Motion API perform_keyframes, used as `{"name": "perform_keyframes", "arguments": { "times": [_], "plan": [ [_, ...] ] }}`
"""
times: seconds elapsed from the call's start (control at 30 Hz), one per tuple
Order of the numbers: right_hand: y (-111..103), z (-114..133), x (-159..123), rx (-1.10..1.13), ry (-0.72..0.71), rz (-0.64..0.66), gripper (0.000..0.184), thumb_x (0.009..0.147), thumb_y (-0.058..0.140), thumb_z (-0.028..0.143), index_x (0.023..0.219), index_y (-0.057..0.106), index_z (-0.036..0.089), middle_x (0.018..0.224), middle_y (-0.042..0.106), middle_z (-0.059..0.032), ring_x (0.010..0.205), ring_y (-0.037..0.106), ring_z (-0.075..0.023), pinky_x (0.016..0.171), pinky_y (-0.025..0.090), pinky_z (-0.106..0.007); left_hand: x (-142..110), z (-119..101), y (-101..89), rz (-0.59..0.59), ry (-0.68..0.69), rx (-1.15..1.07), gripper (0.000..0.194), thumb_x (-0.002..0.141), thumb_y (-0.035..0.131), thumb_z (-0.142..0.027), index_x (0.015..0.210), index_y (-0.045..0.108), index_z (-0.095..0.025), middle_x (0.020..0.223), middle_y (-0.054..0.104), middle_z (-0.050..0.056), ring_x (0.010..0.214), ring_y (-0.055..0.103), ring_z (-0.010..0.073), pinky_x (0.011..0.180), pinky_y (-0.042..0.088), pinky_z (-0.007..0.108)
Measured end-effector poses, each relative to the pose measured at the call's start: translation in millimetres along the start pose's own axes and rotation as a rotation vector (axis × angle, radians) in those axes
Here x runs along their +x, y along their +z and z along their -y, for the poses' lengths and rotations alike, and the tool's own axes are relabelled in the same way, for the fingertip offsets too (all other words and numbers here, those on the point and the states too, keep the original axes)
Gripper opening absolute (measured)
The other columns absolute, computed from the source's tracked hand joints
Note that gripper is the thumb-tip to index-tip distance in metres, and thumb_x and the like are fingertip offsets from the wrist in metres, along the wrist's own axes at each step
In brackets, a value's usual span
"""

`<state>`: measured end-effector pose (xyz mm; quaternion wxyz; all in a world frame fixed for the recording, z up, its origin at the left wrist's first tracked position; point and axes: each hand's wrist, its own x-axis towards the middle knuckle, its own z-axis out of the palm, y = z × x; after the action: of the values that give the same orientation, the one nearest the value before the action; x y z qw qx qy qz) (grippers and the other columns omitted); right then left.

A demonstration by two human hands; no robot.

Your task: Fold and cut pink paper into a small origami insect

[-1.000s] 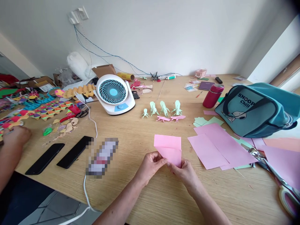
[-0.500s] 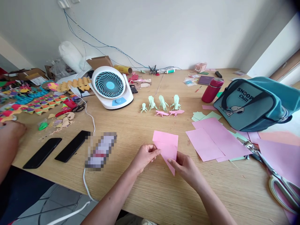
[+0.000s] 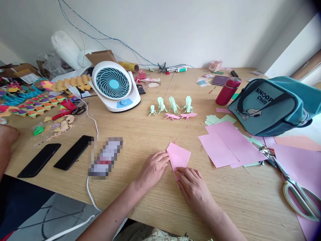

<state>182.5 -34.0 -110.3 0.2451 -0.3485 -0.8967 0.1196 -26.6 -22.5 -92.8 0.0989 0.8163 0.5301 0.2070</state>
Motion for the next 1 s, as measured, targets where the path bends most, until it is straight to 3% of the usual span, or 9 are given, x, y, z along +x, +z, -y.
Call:
{"name": "perform_keyframes", "arguments": {
  "times": [0.1,0.23,0.53,0.73,1.0],
  "plan": [
    [-1,-1,-1,-0.008,-0.005,0.003,0.028,0.094,0.048,0.008,0.118,0.060,0.016,0.113,0.067,-0.0107,0.098,0.060,-0.0235,0.085,0.041,-0.037,-6,10,1.3,0.048,0.125,0.133,0.037,0.095,0.046,-0.010,0.131,0.054,-0.015,0.138,0.059,0.009,0.133,0.048,0.0263,0.104,0.043,0.042],
    [0,-1,3,-0.056,-0.005,0.022,0.028,0.093,0.051,0.009,0.118,0.059,0.016,0.110,0.067,-0.0099,0.094,0.059,-0.0226,0.083,0.039,-0.036,-6,18,3.0,0.091,0.180,0.225,0.037,0.097,0.045,-0.014,0.133,0.053,-0.014,0.143,0.056,0.010,0.135,0.048,0.0262,0.105,0.043,0.041],
    [6,-2,13,-0.256,-0.007,0.081,0.027,0.085,0.062,0.008,0.110,0.061,0.017,0.097,0.063,-0.0064,0.084,0.054,-0.0208,0.073,0.036,-0.035,-6,22,1.4,0.145,0.202,0.265,0.041,0.098,0.049,-0.020,0.138,0.047,-0.015,0.147,0.051,0.011,0.136,0.045,0.0266,0.107,0.042,0.041],
    [4,-1,28,-0.330,0.011,0.172,0.027,0.083,0.067,0.016,0.109,0.059,0.018,0.096,0.060,-0.0069,0.084,0.052,-0.0226,0.073,0.038,-0.036,-4,19,-1.6,0.185,0.164,0.256,0.038,0.097,0.050,-0.019,0.135,0.050,-0.016,0.147,0.050,0.012,0.137,0.045,0.0264,0.107,0.041,0.042],
    [14,-2,38,-0.364,-0.042,0.105,0.024,0.080,0.061,0.006,0.100,0.059,0.019,0.088,0.058,-0.0074,0.077,0.051,-0.0238,0.068,0.041,-0.038,-4,20,-3.2,0.163,0.175,0.240,0.040,0.097,0.050,-0.017,0.136,0.047,-0.015,0.144,0.053,0.012,0.135,0.047,0.0241,0.107,0.040,0.041]
  ]
}}
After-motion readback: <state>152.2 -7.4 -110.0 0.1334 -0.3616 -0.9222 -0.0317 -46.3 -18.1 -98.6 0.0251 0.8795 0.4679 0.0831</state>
